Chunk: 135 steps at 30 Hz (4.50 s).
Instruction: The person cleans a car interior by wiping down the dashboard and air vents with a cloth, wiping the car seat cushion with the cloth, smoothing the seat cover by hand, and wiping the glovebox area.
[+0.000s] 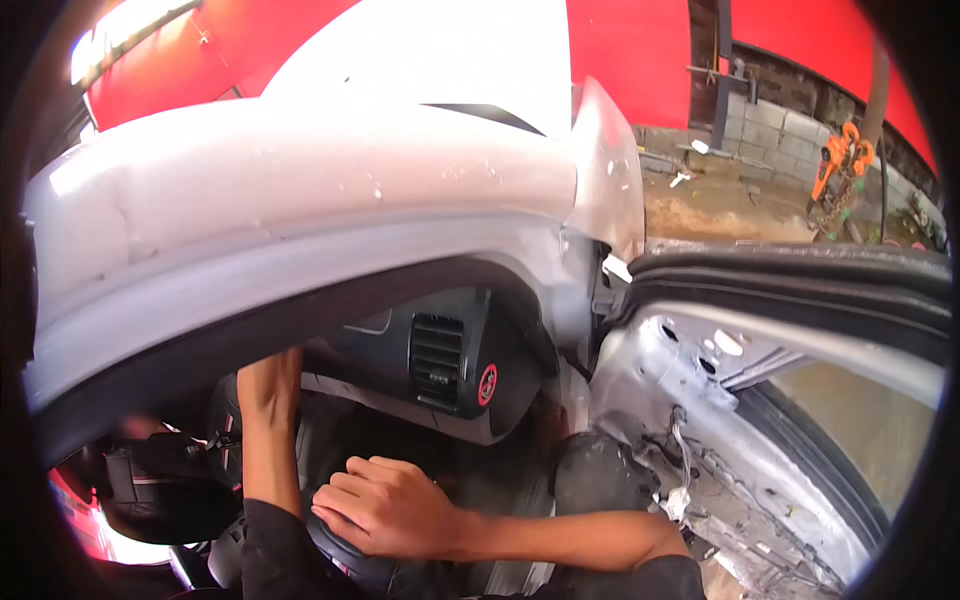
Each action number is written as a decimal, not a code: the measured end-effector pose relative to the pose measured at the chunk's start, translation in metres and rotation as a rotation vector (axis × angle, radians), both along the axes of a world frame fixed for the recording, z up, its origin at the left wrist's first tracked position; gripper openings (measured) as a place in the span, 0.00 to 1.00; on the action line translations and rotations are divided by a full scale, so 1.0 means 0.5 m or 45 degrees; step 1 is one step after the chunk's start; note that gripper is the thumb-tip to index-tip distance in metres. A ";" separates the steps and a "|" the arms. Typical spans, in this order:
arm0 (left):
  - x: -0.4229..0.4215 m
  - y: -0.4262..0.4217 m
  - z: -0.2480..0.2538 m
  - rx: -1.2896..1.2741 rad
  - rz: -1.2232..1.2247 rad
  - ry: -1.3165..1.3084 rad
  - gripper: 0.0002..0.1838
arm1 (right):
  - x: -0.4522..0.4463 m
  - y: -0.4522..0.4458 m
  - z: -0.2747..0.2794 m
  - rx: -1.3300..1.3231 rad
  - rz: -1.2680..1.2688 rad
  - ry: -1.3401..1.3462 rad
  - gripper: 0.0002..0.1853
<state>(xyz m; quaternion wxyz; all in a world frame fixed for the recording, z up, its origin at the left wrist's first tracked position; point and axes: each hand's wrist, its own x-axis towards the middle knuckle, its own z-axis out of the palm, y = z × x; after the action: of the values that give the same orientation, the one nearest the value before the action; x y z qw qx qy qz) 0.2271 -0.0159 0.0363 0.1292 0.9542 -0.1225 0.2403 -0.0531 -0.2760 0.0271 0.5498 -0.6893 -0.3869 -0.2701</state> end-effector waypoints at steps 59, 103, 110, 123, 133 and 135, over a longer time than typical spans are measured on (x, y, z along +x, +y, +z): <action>-0.258 -0.420 0.021 -0.118 -0.582 -0.515 0.13 | -0.104 0.130 -0.050 0.172 0.191 -0.165 0.04; -0.323 -0.442 -0.046 -0.336 -0.165 -0.685 0.19 | -0.083 0.100 -0.035 0.218 0.079 -0.251 0.05; -0.297 -0.438 0.018 -0.267 -0.554 -0.554 0.14 | -0.080 0.108 -0.031 0.232 0.154 -0.286 0.06; -0.291 -0.495 0.014 -0.405 -0.505 -0.664 0.10 | -0.068 0.125 -0.028 0.231 0.221 -0.262 0.04; -0.279 -0.480 0.022 -0.327 -0.504 -0.636 0.08 | -0.066 0.105 -0.016 0.213 0.195 -0.223 0.04; -0.268 -0.434 0.025 -0.240 -0.420 -0.549 0.09 | -0.065 0.109 -0.016 0.214 0.199 -0.237 0.04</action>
<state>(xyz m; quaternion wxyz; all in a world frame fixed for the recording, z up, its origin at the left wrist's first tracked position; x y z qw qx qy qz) 0.0930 -0.2328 0.0487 0.2256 0.8322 -0.2777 0.4236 -0.0857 -0.2217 0.0189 0.5868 -0.5805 -0.4647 -0.3205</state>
